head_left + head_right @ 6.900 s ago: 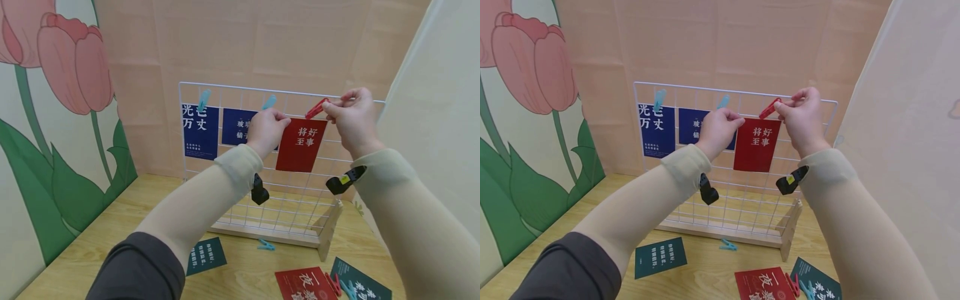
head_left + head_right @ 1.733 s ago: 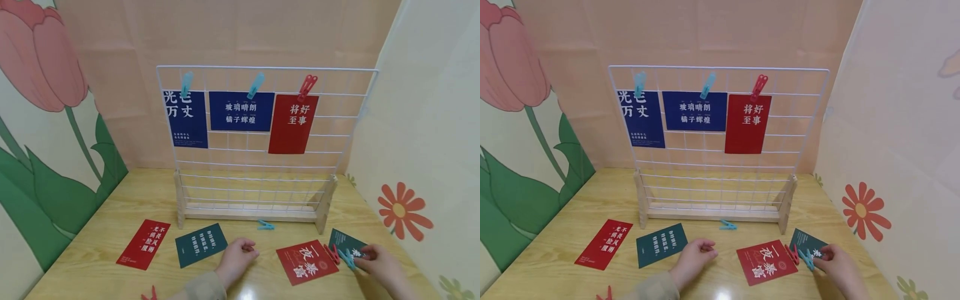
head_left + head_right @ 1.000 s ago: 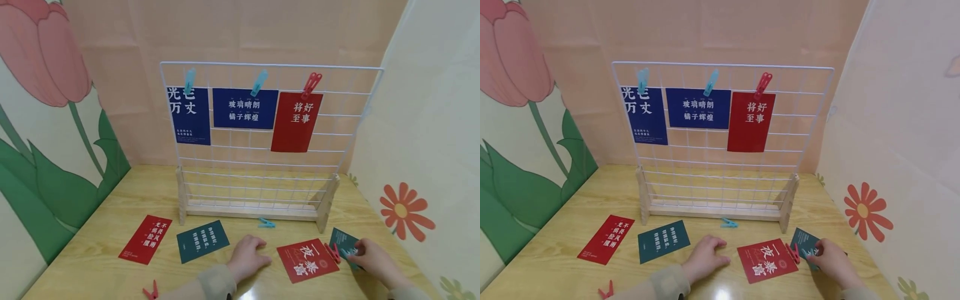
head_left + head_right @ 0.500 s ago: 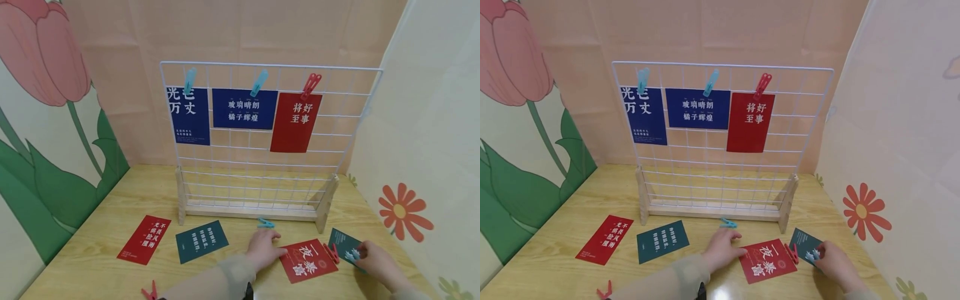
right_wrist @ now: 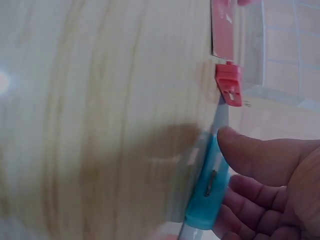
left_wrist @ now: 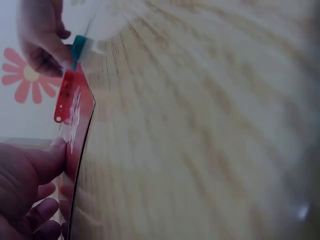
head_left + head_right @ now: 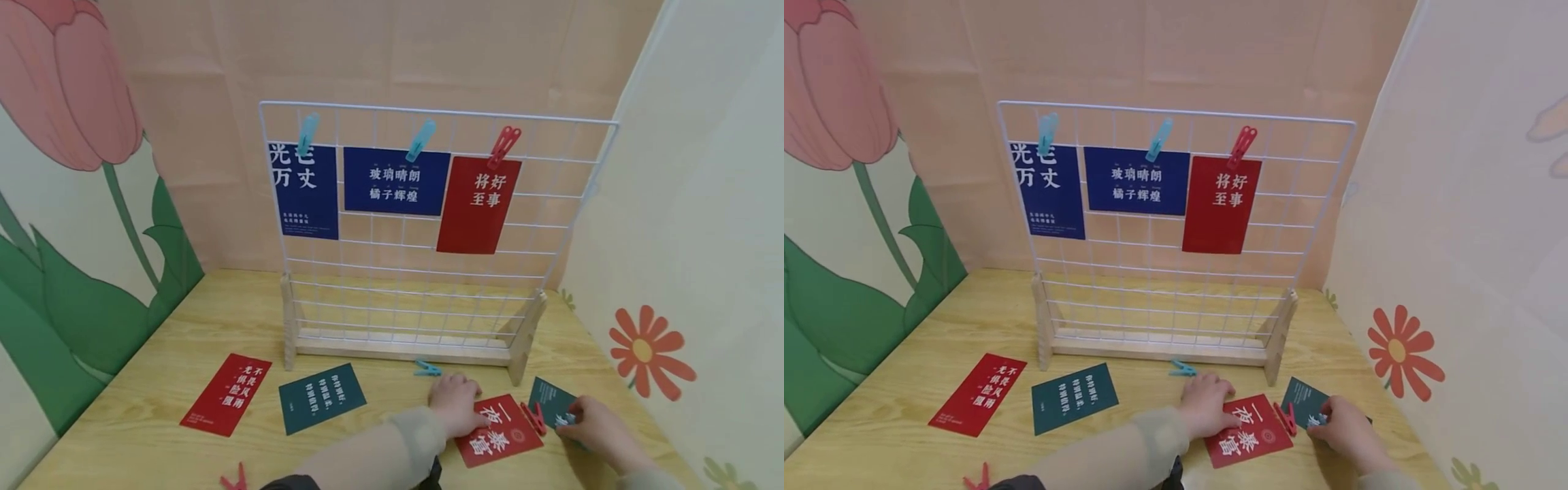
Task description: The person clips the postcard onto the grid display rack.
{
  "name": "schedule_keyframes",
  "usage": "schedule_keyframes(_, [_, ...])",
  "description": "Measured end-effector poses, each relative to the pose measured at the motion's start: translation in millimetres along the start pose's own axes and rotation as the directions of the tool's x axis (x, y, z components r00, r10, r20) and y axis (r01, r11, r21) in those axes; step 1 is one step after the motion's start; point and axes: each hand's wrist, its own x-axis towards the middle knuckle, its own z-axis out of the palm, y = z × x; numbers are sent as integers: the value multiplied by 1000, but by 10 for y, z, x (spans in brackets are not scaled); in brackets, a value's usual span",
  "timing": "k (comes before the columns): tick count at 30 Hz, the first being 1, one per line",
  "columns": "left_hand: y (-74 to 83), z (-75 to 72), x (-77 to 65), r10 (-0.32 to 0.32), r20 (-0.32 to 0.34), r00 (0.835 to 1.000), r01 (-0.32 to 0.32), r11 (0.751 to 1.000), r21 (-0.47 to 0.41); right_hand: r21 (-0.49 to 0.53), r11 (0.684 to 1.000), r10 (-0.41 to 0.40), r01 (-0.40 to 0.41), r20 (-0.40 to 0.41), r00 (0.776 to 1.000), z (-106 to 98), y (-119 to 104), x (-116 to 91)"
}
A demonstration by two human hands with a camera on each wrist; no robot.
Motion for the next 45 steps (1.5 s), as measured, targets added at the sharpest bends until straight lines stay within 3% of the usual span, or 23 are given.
schedule_keyframes(5, [-134,-43,-51,-45,42,998,45,999,-19,3,1000,-9,9,4,1000,36,-24,34])
schedule_keyframes(13, [-353,-333,-339,-69,123,990,72,997,-20,-9,1000,-18,18,7,1000,34,-24,48])
schedule_keyframes(20, [-454,-408,-482,-84,158,984,105,986,-127,-4,1000,7,-7,22,1000,45,-21,73])
schedule_keyframes(27, [-484,-443,-406,-79,203,976,123,970,-212,-17,1000,16,-16,28,999,63,5,117])
schedule_keyframes(33, [-431,-537,-312,1,208,978,29,989,-142,-41,999,26,-24,44,999,62,-21,116])
schedule_keyframes(40, [-355,-623,-211,-6,289,957,40,993,-110,-63,997,36,-33,45,998,52,-77,69])
schedule_keyframes(45, [-327,-623,-175,-9,275,961,28,998,-64,-73,997,36,-33,43,998,62,-67,81])
